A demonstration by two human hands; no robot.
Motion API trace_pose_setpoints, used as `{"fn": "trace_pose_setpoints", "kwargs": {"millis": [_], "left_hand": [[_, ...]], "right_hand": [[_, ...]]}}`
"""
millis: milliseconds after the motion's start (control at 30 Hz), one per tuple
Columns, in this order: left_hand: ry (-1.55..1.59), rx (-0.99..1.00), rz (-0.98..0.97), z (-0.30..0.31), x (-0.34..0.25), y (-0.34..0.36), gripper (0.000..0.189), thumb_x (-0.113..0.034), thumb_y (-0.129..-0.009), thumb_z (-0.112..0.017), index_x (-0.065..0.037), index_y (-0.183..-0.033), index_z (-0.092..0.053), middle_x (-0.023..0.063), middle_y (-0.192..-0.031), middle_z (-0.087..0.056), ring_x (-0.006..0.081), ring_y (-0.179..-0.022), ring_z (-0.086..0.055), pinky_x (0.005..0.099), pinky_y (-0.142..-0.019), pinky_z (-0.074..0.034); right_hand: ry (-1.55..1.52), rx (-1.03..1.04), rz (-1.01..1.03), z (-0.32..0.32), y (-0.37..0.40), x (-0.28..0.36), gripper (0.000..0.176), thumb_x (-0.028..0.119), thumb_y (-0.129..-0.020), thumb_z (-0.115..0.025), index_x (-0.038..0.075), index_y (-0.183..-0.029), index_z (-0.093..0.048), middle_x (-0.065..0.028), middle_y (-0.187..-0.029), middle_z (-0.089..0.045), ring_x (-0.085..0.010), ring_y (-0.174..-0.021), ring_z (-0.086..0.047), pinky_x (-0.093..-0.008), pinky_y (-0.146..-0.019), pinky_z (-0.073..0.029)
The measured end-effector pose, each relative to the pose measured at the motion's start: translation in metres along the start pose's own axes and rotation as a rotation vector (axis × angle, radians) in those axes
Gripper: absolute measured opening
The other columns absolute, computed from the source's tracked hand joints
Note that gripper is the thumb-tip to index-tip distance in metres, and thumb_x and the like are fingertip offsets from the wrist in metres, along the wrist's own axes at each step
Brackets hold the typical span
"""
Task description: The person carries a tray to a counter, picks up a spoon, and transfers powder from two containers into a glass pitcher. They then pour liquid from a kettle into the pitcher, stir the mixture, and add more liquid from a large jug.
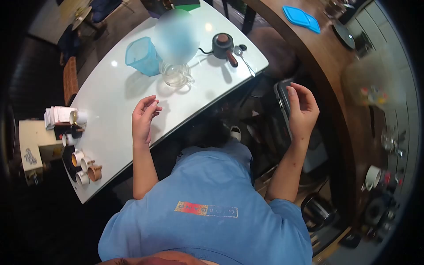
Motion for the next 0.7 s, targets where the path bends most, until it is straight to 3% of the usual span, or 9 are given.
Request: {"fn": "trace_pose_setpoints", "kwargs": {"millis": [300,500,600,700], "left_hand": [[0.061,-0.220,-0.003,-0.017,-0.002,0.020,0.026,-0.013,-0.086,-0.061,0.001,-0.108,-0.058,0.0061,-0.093,-0.061,0.0124,-0.080,-0.060,0.0244,-0.071,-0.044],[0.099,-0.341,0.027,0.015,0.013,0.013,0.025,-0.013,-0.086,-0.060,0.000,-0.108,-0.058,0.0055,-0.093,-0.060,0.0128,-0.081,-0.060,0.0251,-0.072,-0.044],[0.106,-0.348,0.035,0.038,0.007,-0.003,0.026,-0.012,-0.087,-0.058,0.000,-0.110,-0.057,0.0071,-0.097,-0.060,0.0138,-0.083,-0.059,0.0259,-0.074,-0.044],[0.112,-0.360,0.016,0.056,0.001,-0.022,0.026,-0.011,-0.088,-0.055,0.001,-0.112,-0.055,0.0084,-0.100,-0.059,0.0145,-0.084,-0.058,0.0267,-0.076,-0.044]], "right_hand": [[-0.135,0.395,0.052,-0.110,-0.082,-0.012,0.022,0.010,-0.084,-0.065,-0.001,-0.104,-0.062,-0.0009,-0.083,-0.062,-0.0054,-0.075,-0.055,-0.0187,-0.067,-0.041],[-0.108,0.640,0.064,-0.206,-0.086,-0.009,0.037,0.013,-0.081,-0.068,-0.001,-0.114,-0.057,-0.0013,-0.081,-0.063,-0.0033,-0.065,-0.050,-0.0178,-0.057,-0.037],[-0.047,0.638,0.087,-0.246,-0.091,-0.007,0.043,0.016,-0.080,-0.069,-0.002,-0.117,-0.056,-0.0014,-0.080,-0.064,-0.0027,-0.064,-0.049,-0.0181,-0.056,-0.038],[-0.064,0.575,0.096,-0.278,-0.091,-0.010,0.058,0.018,-0.082,-0.069,-0.002,-0.130,-0.043,-0.0012,-0.075,-0.060,-0.0034,-0.060,-0.044,-0.0191,-0.055,-0.038]]}}
Point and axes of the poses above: each hand's wrist, its own y-axis away from the middle knuckle, its own z-axis out of the back of the hand, x = y × z, the point moved 9 cm from there along -y, towards the middle knuckle
